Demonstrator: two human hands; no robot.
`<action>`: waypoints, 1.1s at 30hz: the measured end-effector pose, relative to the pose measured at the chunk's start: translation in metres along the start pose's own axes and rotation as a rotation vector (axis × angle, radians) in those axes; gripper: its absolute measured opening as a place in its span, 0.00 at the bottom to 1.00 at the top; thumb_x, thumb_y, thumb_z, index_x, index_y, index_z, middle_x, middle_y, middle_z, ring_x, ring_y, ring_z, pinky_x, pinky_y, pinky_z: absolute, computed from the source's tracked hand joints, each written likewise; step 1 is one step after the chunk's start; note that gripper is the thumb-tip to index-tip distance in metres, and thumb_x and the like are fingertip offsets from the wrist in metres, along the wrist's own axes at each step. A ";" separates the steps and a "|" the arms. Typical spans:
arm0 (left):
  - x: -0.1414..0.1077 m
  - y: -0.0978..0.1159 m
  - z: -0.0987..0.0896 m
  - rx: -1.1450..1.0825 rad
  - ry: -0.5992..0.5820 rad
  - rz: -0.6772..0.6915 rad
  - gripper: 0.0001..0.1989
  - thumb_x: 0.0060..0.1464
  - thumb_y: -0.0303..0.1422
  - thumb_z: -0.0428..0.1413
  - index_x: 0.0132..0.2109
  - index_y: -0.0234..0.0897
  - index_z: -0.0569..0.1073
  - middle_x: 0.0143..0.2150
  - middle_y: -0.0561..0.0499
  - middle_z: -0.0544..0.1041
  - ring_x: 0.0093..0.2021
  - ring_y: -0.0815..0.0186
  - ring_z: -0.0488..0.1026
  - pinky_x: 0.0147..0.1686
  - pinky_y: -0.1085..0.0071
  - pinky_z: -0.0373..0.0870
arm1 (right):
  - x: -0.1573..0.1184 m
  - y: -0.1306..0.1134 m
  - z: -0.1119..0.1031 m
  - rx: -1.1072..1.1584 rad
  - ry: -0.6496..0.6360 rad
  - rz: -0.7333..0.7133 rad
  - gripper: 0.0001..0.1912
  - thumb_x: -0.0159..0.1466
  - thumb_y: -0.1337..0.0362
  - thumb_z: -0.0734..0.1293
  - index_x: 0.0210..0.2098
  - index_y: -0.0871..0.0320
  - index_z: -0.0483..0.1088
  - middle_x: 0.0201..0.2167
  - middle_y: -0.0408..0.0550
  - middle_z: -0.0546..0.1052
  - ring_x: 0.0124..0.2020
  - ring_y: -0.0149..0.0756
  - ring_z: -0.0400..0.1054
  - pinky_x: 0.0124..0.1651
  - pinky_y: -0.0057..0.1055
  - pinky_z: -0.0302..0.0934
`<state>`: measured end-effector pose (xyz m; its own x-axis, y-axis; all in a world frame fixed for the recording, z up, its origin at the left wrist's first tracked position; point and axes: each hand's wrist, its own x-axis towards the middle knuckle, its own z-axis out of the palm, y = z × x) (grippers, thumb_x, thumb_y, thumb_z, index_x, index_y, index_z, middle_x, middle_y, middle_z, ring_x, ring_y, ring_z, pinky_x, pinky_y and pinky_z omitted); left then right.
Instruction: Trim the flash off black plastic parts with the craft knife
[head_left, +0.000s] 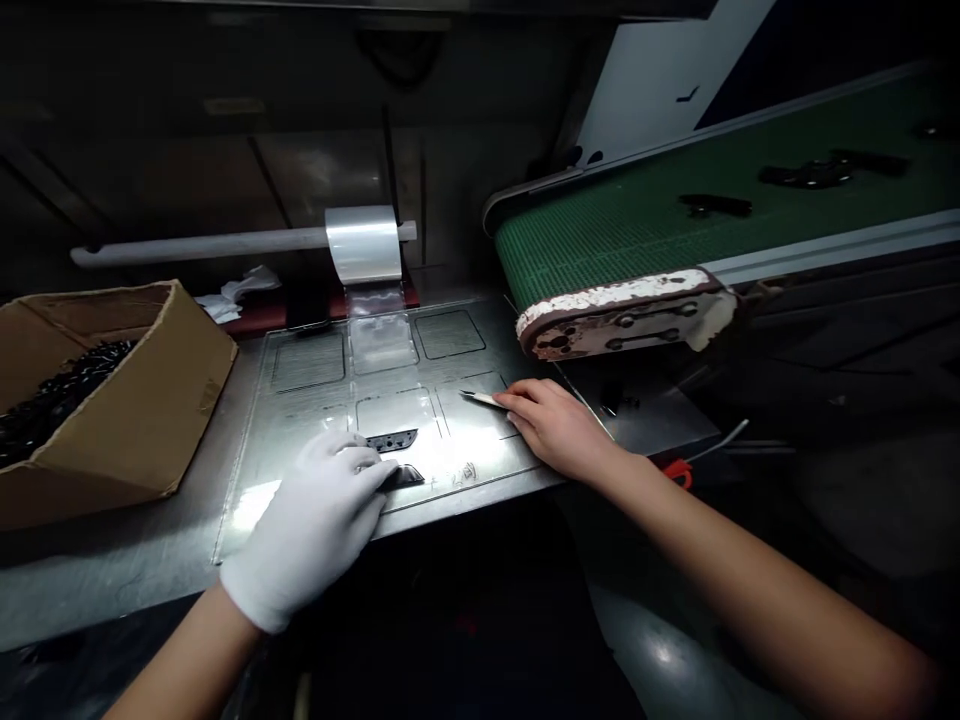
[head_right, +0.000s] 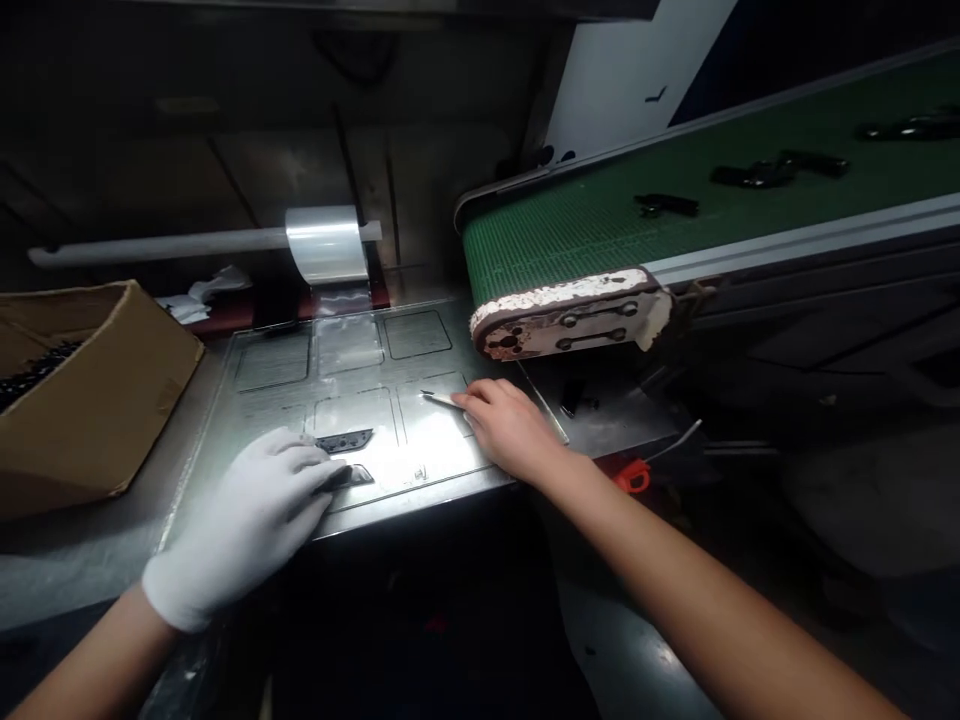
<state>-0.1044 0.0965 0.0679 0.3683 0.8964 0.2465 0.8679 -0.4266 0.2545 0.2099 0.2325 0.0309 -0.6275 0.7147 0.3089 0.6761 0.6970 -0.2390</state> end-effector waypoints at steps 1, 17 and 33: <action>0.004 0.005 0.002 0.048 -0.050 0.011 0.11 0.62 0.23 0.54 0.44 0.43 0.78 0.39 0.48 0.79 0.42 0.55 0.73 0.46 0.56 0.71 | 0.001 -0.003 0.005 0.014 0.023 -0.001 0.17 0.72 0.66 0.63 0.58 0.57 0.76 0.53 0.57 0.77 0.53 0.49 0.70 0.56 0.48 0.69; -0.105 0.054 0.036 -0.108 0.449 -0.360 0.21 0.60 0.17 0.54 0.50 0.49 0.77 0.60 0.45 0.73 0.67 0.47 0.63 0.66 0.34 0.58 | -0.089 -0.189 0.072 1.535 -0.403 0.472 0.22 0.72 0.44 0.64 0.51 0.56 0.73 0.41 0.50 0.79 0.36 0.35 0.74 0.33 0.30 0.67; -0.237 0.009 0.052 -0.831 0.635 -1.443 0.15 0.61 0.45 0.61 0.34 0.38 0.77 0.29 0.52 0.78 0.33 0.61 0.79 0.35 0.65 0.78 | -0.064 -0.219 0.130 0.925 -0.637 0.133 0.17 0.69 0.47 0.65 0.49 0.46 0.79 0.41 0.46 0.85 0.40 0.42 0.81 0.43 0.30 0.76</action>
<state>-0.1668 -0.1131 -0.0367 -0.8058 0.4842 -0.3410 -0.0998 0.4566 0.8841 0.0520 0.0414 -0.0559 -0.8335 0.5014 -0.2321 0.3727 0.2001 -0.9061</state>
